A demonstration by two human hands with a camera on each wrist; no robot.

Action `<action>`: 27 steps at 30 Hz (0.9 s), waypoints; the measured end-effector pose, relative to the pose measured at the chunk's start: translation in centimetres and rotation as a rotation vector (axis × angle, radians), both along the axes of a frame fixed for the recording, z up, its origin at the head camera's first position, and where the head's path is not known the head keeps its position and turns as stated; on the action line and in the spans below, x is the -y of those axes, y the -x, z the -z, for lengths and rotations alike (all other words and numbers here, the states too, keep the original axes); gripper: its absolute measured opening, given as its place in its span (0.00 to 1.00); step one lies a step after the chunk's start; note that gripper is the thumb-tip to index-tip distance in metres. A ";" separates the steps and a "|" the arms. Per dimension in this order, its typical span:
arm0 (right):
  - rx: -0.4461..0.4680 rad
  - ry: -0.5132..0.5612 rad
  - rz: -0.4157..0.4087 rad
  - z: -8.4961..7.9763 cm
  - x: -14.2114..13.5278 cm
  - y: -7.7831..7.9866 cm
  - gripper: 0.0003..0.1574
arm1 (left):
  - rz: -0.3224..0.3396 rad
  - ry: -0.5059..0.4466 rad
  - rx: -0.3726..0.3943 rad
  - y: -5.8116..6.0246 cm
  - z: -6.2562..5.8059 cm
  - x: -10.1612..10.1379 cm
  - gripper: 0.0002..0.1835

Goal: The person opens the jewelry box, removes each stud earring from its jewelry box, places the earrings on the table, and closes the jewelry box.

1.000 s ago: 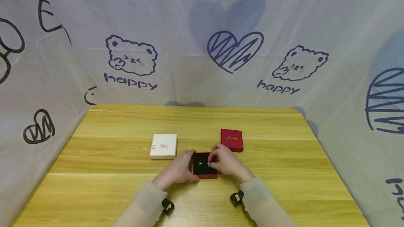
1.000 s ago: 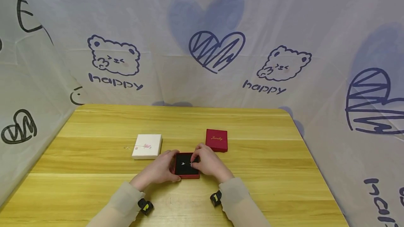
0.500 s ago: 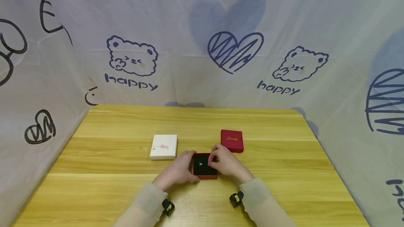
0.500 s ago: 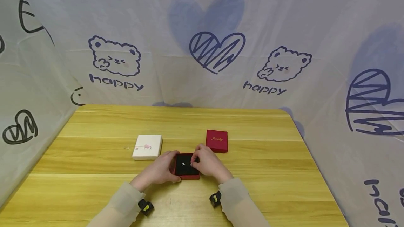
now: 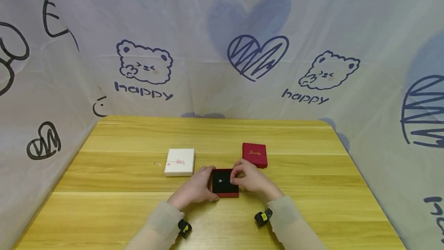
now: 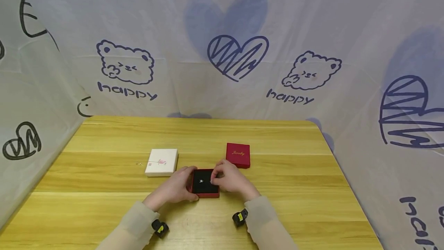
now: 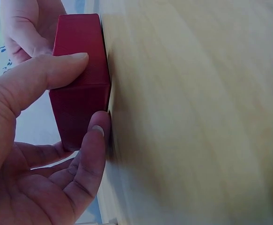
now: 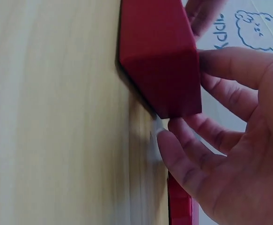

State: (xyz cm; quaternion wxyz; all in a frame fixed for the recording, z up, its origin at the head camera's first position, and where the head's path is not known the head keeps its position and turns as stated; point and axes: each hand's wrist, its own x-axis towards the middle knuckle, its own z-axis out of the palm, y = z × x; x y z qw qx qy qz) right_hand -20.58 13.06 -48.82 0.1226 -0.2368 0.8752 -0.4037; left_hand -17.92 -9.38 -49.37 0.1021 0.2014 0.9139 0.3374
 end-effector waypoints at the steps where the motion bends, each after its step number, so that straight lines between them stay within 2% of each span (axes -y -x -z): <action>1: 0.006 0.012 -0.006 0.0 -0.2 0.0 0.10 | -0.001 -0.003 0.000 0.0 0.0 0.0 0.51; 6: 0.003 0.055 -0.026 -0.2 -1.3 -0.1 0.06 | -0.007 -0.003 0.003 -0.2 -0.1 -0.1 0.52; 11: -0.008 0.099 -0.003 -0.4 -2.7 -0.1 0.03 | -0.010 0.012 0.020 -0.2 -0.3 -0.1 0.52; 14: -0.016 0.087 0.002 -0.4 -3.8 0.0 0.02 | -0.012 0.020 0.029 -0.2 -0.3 -0.1 0.52; 27: 0.056 0.001 0.099 -0.1 -6.8 -0.2 0.03 | -0.014 0.017 0.024 -0.3 -0.4 -0.1 0.52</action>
